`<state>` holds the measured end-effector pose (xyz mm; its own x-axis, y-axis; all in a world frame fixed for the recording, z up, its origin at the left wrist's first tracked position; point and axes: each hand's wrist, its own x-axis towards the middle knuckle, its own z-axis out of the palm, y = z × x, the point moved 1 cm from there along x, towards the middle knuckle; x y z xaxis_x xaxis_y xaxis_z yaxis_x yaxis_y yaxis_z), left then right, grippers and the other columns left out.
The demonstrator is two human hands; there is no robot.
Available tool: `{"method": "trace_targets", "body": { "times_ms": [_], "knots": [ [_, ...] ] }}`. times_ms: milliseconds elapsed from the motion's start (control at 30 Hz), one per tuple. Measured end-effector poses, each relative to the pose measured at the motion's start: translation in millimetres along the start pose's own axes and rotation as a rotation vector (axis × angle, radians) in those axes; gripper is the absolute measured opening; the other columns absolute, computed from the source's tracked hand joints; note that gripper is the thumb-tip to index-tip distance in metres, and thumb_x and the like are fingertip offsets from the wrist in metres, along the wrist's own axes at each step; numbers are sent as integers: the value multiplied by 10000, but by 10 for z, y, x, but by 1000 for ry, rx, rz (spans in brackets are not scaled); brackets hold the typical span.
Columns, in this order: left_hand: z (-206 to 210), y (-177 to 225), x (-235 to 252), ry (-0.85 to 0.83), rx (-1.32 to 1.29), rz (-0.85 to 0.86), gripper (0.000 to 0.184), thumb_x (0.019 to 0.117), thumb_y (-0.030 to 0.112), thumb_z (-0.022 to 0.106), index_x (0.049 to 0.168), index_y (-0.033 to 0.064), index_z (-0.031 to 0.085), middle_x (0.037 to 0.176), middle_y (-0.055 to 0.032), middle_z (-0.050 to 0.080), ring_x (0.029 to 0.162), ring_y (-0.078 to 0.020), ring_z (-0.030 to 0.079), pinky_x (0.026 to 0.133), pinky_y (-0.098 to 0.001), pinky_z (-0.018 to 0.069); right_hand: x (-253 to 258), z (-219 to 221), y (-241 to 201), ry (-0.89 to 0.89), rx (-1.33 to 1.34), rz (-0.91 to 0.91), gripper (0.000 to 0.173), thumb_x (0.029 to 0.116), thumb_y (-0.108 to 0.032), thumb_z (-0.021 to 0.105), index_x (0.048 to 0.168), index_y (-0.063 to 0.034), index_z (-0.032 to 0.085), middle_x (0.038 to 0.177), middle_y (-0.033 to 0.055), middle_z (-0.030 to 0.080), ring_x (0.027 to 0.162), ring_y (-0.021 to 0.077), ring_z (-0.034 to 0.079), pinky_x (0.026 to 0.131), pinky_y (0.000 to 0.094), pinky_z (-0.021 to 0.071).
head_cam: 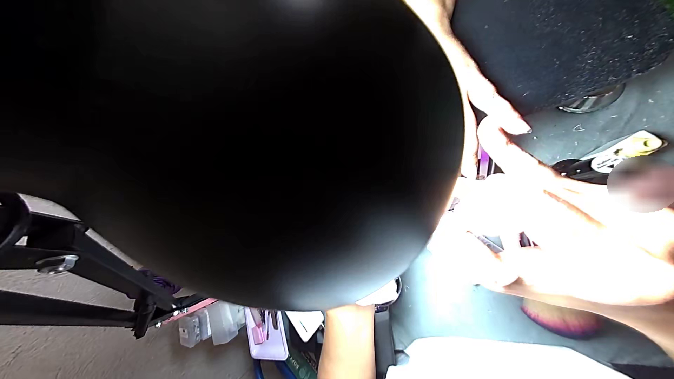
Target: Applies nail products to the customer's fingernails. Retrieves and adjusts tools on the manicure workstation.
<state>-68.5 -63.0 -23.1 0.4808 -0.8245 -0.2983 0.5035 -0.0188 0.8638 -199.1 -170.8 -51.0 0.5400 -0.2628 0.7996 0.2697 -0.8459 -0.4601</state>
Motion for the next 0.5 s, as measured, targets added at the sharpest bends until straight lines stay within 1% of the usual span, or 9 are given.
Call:
{"method": "trace_targets", "body": {
  "times_ms": [67,133,233,333,433,500],
  "knots": [
    [13,2,-3,-3,4,9,145,1046,91,458,1058,109,601,834,11,613,752,-44,636,688,-181,555,1,-2,1,-2,1,-13,175,980,-141,631,894,8,595,900,153,744,1058,208,733,1118,368,499],
    [15,6,3,-12,11,4,142,1048,104,463,1062,112,603,838,13,612,753,-39,632,680,-177,551,5,2,7,0,15,-20,172,977,-133,627,886,7,586,858,132,719,1002,182,729,1108,367,507],
    [-1,-2,-6,-13,29,10,149,1047,88,458,1074,116,603,869,13,615,776,-28,635,675,-159,546,-1,6,11,4,22,-21,170,974,-122,628,876,11,591,821,120,707,945,177,732,1099,386,518],
    [-9,-10,-8,-24,31,25,145,1042,84,460,1072,118,598,862,12,614,776,-29,632,685,-162,544,-3,-5,2,-2,4,-18,173,978,-130,631,890,16,604,871,138,728,988,185,733,1110,373,505],
    [-30,-20,-5,-52,29,19,140,1043,97,461,1057,124,598,858,14,603,782,-31,624,692,-162,538,8,-1,7,8,-21,-25,178,975,-133,629,881,11,584,861,135,729,997,184,736,1105,360,509],
    [-9,-11,9,-56,26,23,140,1044,98,457,1046,126,594,844,17,596,765,-28,622,679,-163,542,-1,-6,8,5,1,-12,173,972,-132,632,878,9,600,847,125,724,954,170,732,1094,365,517]
  ]
}}
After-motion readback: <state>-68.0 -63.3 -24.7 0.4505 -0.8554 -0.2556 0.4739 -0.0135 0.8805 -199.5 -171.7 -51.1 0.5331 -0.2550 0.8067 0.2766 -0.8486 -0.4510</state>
